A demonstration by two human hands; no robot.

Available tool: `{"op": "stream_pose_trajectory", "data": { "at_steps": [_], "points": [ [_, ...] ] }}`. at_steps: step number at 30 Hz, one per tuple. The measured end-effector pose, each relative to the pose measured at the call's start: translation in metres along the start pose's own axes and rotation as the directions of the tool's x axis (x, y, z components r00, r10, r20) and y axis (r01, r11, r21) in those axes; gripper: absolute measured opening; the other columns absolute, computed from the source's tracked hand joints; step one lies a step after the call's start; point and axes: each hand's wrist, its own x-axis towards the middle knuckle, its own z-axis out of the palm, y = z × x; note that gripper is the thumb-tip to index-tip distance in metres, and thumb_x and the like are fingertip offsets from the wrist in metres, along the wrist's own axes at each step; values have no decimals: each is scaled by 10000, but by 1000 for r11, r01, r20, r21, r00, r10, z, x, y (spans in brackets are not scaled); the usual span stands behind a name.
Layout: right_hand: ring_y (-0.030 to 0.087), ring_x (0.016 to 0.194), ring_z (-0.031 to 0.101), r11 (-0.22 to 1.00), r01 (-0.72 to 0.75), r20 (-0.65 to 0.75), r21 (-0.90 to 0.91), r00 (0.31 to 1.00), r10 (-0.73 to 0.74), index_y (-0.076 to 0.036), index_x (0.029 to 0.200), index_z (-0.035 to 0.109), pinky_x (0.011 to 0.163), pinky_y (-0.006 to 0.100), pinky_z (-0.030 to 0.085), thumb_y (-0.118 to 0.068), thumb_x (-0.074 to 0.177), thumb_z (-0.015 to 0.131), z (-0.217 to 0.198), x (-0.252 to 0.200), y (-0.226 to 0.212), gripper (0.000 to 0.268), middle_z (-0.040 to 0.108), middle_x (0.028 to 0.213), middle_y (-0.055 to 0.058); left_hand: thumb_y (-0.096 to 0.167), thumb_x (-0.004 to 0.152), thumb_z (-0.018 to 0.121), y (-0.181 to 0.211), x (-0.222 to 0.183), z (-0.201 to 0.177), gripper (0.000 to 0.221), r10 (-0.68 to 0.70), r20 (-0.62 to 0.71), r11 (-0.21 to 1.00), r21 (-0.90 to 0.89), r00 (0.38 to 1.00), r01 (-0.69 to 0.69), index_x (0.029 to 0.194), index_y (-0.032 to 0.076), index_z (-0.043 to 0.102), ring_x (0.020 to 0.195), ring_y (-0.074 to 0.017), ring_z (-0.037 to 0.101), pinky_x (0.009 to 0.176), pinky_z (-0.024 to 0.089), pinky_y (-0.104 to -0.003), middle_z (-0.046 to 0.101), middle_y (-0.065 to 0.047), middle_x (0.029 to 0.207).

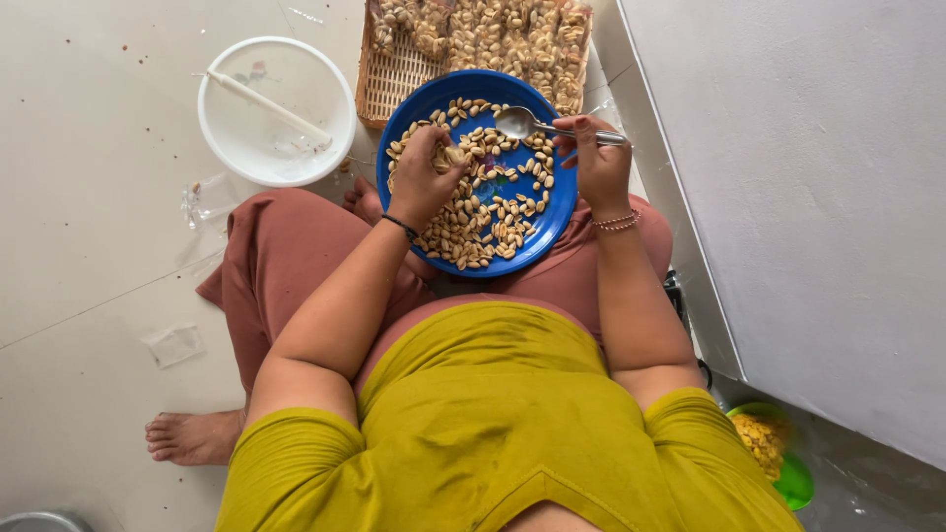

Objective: Peeling and sorting nuts from a bowl while sitting on the floor

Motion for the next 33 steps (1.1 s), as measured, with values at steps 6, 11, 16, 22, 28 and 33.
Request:
{"op": "stream_pose_trajectory", "data": {
  "at_steps": [6,11,16,22,28,33],
  "points": [
    [190,707,710,993,-121,-15,-16,993,121,-93,1063,800,545,288,612,-346,1109,558,8,-11,49,353,749,828,157,94,795,876,6,7,-9,372,-21,-35,999,-26,999,20,1028,116,587,980,-381,646,892,523,-439,602,-130,969],
    [147,739,727,931,-352,145,97,930,337,-106,1107,778,560,237,628,-423,1093,524,25,-14,66,407,763,889,137,97,806,879,2,5,-8,378,-40,-30,999,-24,999,39,1049,119,590,1009,-373,657,924,532,-424,607,-126,987],
    [112,750,721,835,-530,320,147,824,467,-56,1121,742,559,199,618,-477,1072,521,28,-19,73,478,764,910,120,124,808,889,1,3,-5,395,-15,-12,1000,11,1000,15,1054,130,580,1020,-363,652,923,532,-427,598,-109,991],
    [139,728,747,791,-558,252,251,827,503,-69,1124,748,555,249,647,-554,1054,485,11,-12,80,557,769,872,129,102,800,883,1,3,-4,394,-24,-14,1000,5,1000,24,1058,128,587,1015,-366,654,924,529,-429,608,-117,996],
    [123,682,747,797,-480,101,367,872,479,-51,1055,757,557,241,651,-550,1043,475,-1,-9,58,574,748,773,106,99,784,887,5,1,-3,408,-28,-4,999,19,1000,28,1051,128,580,989,-367,658,897,534,-448,608,-117,981],
    [152,672,735,895,-351,119,275,936,330,-35,1045,765,553,238,640,-463,1080,465,13,-8,2,524,735,768,130,132,798,868,4,-1,7,395,11,39,997,72,999,-14,1050,138,564,930,-353,654,825,539,-443,584,-95,956]
  ]
}}
